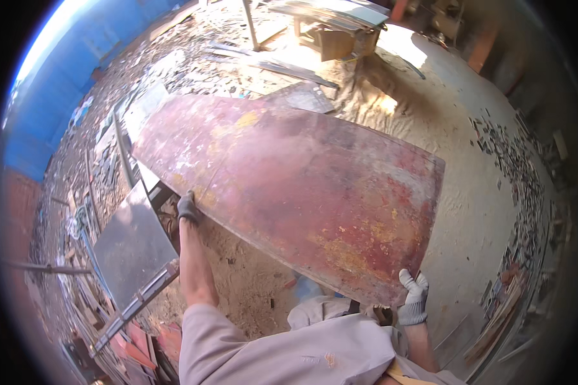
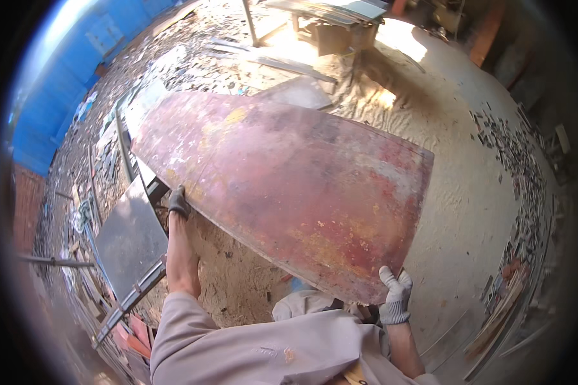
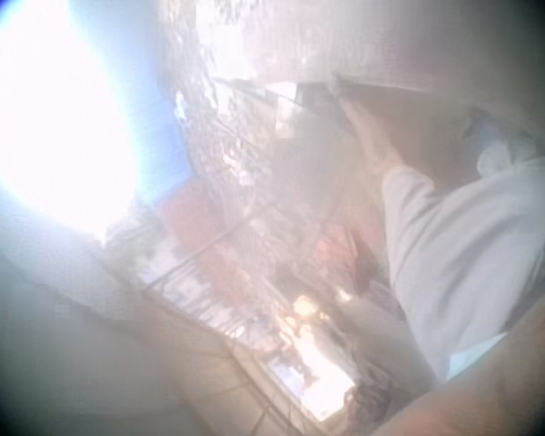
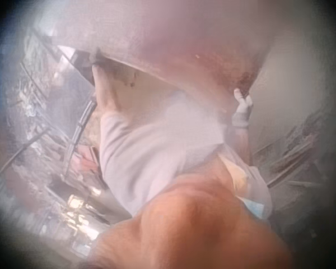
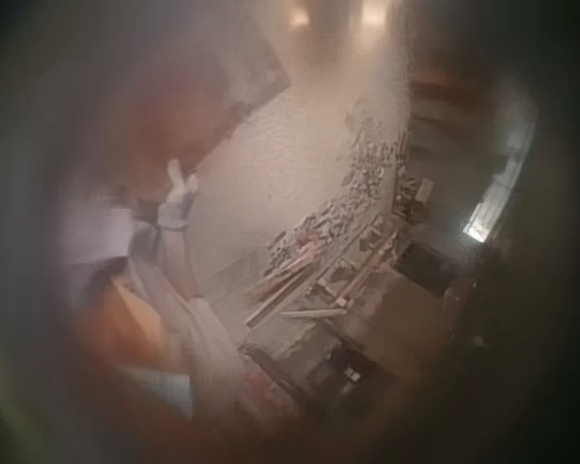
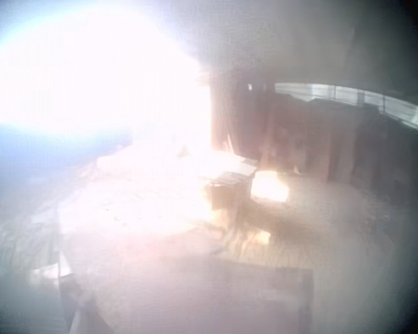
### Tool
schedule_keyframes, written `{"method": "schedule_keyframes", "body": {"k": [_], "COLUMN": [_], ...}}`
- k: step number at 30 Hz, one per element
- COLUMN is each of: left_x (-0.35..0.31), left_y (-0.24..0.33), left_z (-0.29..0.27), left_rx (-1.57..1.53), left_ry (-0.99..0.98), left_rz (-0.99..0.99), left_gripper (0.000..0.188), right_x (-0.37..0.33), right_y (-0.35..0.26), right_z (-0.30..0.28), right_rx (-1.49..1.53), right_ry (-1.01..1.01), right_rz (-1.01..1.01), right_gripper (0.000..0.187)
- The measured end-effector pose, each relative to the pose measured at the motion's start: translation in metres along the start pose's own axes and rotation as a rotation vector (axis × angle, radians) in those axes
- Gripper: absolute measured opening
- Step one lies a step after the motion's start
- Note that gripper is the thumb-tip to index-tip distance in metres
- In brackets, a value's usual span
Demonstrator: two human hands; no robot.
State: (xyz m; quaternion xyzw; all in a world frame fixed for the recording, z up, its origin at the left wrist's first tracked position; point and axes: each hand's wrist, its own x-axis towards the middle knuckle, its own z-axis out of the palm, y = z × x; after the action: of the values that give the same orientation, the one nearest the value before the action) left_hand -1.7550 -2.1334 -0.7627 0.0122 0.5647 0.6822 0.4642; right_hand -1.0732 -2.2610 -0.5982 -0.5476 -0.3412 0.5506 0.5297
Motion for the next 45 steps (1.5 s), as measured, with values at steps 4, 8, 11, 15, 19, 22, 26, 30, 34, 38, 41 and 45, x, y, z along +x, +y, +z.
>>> {"method": "schedule_keyframes", "body": {"k": [4,8,11,15,19,22,26,30,34,38,41,45], "left_x": [-0.108,-0.21,-0.265,-0.346,-0.441,-0.49,-0.513,-0.505,-0.477,-0.452,-0.455,-0.474], "left_y": [-0.078,-0.149,-0.195,-0.267,-0.353,-0.418,-0.504,-0.595,-0.693,-0.808,-0.894,-0.973], "left_z": [0.086,0.177,0.246,0.351,0.468,0.559,0.675,0.797,0.946,1.15,1.334,1.58], "left_rx": [-0.209,0.053,0.118,0.332,0.447,0.407,0.534,0.901,0.994,0.703,0.757,0.967], "left_ry": [-0.239,-0.225,-0.29,-0.378,-0.435,-0.415,-0.542,-0.887,-0.989,-1.185,-1.033,-1.229], "left_rz": [-0.102,-0.009,-0.009,0.074,0.03,-0.092,-0.064,0.328,0.182,-0.179,-0.5,-0.359], "left_gripper": [0.051,0.041,0.034,0.03,0.019,0.014,0.012,0.02,0.025,0.024,0.021,0.012], "right_x": [0.067,0.107,0.132,0.167,0.153,0.132,0.121,0.131,0.174,0.279,0.378,0.51], "right_y": [-0.069,-0.1,-0.09,-0.072,-0.076,-0.089,-0.119,-0.145,-0.159,-0.168,-0.197,-0.254], "right_z": [-0.12,-0.276,-0.397,-0.566,-0.732,-0.83,-0.927,-0.999,-1.048,-1.081,-1.13,-1.206], "right_rx": [0.002,-0.1,-0.01,0.167,0.239,0.404,0.465,0.393,0.813,0.847,0.799,0.847], "right_ry": [0.101,0.184,0.246,0.352,0.486,0.646,0.687,0.774,0.749,1.17,1.405,1.506], "right_rz": [0.194,0.264,0.377,0.583,0.74,0.72,0.6,0.372,0.171,-0.154,-0.268,-0.668], "right_gripper": [0.035,0.031,0.031,0.036,0.036,0.028,0.028,0.02,0.038,0.044,0.052,0.057]}}
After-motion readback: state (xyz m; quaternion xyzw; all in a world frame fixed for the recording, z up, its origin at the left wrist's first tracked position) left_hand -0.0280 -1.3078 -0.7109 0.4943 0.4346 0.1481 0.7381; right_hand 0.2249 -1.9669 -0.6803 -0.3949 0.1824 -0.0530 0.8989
